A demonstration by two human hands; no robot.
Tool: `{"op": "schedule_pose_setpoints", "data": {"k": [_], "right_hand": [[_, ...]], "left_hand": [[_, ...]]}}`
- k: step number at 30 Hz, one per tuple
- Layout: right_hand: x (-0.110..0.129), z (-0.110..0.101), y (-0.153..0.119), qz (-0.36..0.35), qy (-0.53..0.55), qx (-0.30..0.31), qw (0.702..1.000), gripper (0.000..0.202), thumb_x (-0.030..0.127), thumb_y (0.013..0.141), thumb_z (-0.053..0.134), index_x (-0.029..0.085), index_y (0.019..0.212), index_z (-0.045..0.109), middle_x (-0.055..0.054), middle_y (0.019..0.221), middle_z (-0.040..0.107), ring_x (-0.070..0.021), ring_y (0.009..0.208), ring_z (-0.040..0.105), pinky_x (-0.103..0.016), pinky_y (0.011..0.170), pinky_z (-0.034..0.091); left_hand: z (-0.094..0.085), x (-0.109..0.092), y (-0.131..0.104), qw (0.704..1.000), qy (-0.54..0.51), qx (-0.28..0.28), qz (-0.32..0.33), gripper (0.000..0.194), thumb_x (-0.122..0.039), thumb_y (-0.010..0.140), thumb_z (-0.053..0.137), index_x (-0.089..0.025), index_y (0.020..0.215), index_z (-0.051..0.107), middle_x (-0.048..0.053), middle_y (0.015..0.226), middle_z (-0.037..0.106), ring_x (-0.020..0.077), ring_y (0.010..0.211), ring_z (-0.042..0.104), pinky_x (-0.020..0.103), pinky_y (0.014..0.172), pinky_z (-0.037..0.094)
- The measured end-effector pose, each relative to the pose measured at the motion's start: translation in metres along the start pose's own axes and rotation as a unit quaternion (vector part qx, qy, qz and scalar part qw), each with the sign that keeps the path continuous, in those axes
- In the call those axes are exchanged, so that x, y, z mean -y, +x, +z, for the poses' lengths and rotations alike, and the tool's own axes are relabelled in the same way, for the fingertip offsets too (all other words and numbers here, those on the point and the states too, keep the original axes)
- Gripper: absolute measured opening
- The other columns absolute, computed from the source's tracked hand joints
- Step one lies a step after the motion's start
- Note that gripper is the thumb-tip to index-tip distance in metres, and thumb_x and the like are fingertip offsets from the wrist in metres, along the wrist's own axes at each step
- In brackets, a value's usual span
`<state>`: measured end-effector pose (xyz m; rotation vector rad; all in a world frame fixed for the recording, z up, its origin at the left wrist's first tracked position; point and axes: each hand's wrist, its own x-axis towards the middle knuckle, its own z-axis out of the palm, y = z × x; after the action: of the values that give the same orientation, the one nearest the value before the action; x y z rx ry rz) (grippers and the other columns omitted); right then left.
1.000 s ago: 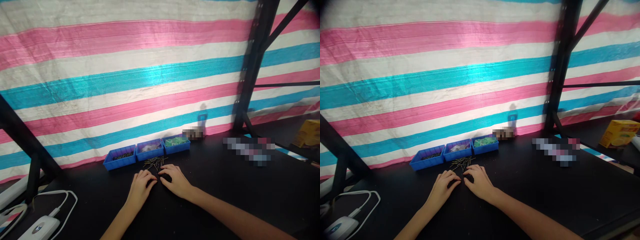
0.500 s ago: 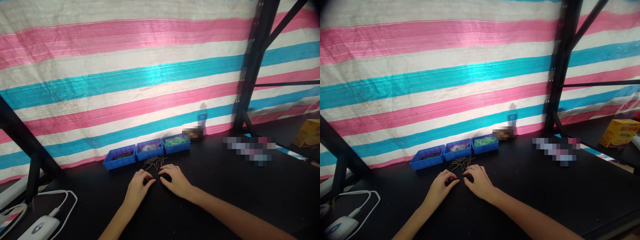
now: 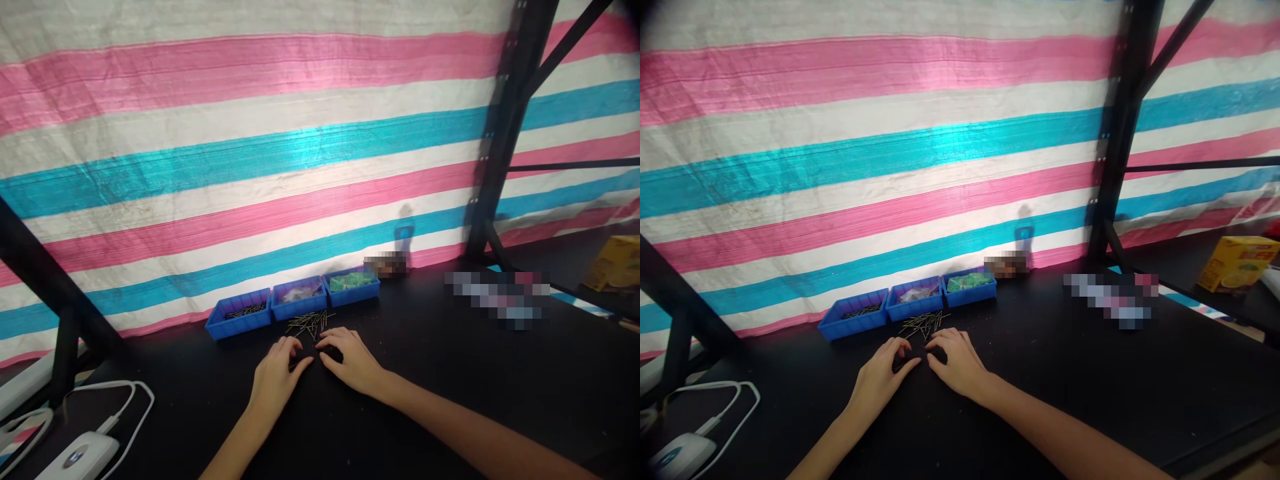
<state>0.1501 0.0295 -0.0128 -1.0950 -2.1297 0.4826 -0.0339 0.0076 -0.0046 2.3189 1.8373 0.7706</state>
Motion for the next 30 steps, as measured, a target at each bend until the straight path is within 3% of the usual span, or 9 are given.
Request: {"op": "schedule_pose_setpoints", "data": {"k": [8,14,22,30], "right_hand": [[0.0006,0.0001,-0.0002,0.003,-0.005,0.001,1.000,0.017,0.025,0.081,0.054,0.023,0.095,0.064,-0.004,0.107,0.061,-0.0187,0.104,0.050,-0.034,0.089,0.034],[-0.0001,0.0005,-0.0004,-0.005,-0.003,-0.005,1.000,0.016,0.025,0.081,0.055,0.023,0.094,0.064,-0.003,0.107,0.061,-0.0181,0.104,0.050,-0.034,0.090,0.033],[-0.0004,0.0005,-0.0007,-0.005,-0.002,-0.001,1.000,0.016,0.025,0.081,0.054,0.023,0.093,0.063,-0.002,0.106,0.061,-0.0182,0.104,0.050,-0.034,0.088,0.034],[-0.0001,0.0006,-0.0002,-0.003,-0.014,0.009,1.000,0.016,0.025,0.082,0.053,0.022,0.094,0.063,-0.003,0.106,0.059,-0.0176,0.105,0.049,-0.032,0.088,0.033]], "left_hand": [[0.0014,0.0054,0.0013,0.996,0.094,0.008,0.002,0.028,-0.044,0.083,0.044,-0.020,0.068,0.050,0.000,0.075,0.053,0.0152,0.073,0.050,0.024,0.056,0.033],[0.0016,0.0054,0.0023,0.997,0.069,0.020,0.009,0.023,-0.041,0.084,0.043,-0.022,0.074,0.053,-0.001,0.074,0.054,0.0153,0.072,0.051,0.024,0.058,0.035],[0.0033,0.0060,0.0012,1.000,-0.006,0.002,0.009,0.021,-0.028,0.089,0.031,-0.025,0.099,0.050,0.001,0.092,0.061,0.0161,0.086,0.057,0.026,0.070,0.041],[0.0052,0.0073,0.0010,1.000,-0.029,-0.007,0.003,0.025,-0.026,0.088,0.031,-0.026,0.106,0.047,0.002,0.097,0.061,0.0166,0.089,0.059,0.027,0.072,0.043]]}}
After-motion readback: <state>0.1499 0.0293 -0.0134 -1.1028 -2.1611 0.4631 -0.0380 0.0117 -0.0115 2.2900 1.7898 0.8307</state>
